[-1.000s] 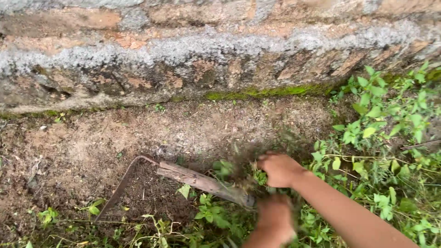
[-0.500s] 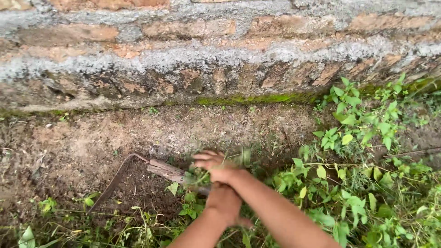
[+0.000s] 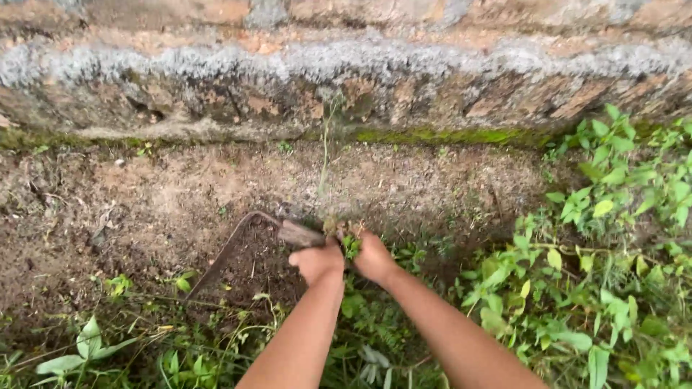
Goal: Weeding a garden bed along a brick wall using hands and a small hand hoe.
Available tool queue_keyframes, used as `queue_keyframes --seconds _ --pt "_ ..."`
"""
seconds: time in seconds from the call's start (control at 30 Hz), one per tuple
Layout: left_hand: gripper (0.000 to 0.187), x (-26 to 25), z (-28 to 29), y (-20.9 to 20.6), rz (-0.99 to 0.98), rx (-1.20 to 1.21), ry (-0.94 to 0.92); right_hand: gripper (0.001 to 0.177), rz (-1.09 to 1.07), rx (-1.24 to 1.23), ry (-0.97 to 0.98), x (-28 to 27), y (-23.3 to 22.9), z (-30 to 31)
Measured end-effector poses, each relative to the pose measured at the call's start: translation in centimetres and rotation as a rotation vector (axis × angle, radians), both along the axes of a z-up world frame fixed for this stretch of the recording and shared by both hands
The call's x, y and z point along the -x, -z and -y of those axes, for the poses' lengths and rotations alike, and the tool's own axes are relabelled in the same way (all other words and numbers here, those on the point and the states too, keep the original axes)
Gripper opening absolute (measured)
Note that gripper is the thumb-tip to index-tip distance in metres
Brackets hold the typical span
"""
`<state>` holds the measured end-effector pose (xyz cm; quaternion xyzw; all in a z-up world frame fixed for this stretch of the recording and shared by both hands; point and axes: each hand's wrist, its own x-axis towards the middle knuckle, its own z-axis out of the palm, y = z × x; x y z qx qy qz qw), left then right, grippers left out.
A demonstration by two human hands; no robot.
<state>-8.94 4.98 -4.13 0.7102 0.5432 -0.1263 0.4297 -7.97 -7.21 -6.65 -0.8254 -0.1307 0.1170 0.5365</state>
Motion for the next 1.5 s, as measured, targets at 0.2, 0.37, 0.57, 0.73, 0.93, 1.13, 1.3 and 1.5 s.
queue_keyframes --seconds 0.2,0.37,0.57,0.73,0.93,1.13,1.3,1.5 --pt "0.071 1.3 -3.3 -3.3 0.147 -0.041 0.059 0.033 -0.342 0.183 0.149 -2.3 -0.4 -1.9" --pt "0.063 -0.7 -15.6 -6.3 0.275 -0.225 0.318 0.030 -0.070 0.839 -0.240 -6.5 14.2 0.3" --pt "0.066 -2.1 -24.6 -5.8 0.241 -0.226 0.654 0.032 -0.104 0.947 -0.185 -4.4 7.5 -2.8" --pt "0.067 0.3 -22.8 -5.4 0.113 -0.299 0.646 0.038 -0.388 0.554 0.419 -1.4 -0.5 -7.1" --pt "0.082 2.0 -14.4 -5.7 0.674 -0.804 1.014 0.030 -0.257 0.074 0.810 0.4 5.4 -4.7" --pt "0.070 3.0 -10.0 -1.1 0.521 -0.408 1.509 0.022 -0.188 1.665 0.125 10.6 8.1 3.0" --pt "0.096 3.6 -7.8 -6.8 0.367 -0.285 1.957 0.038 -0.044 1.204 0.345 12.9 0.4 3.8" --pt "0.026 7.1 -3.9 4.9 0.853 -0.158 1.916 0.057 0.119 0.603 0.554 8.4 -3.6 1.2"
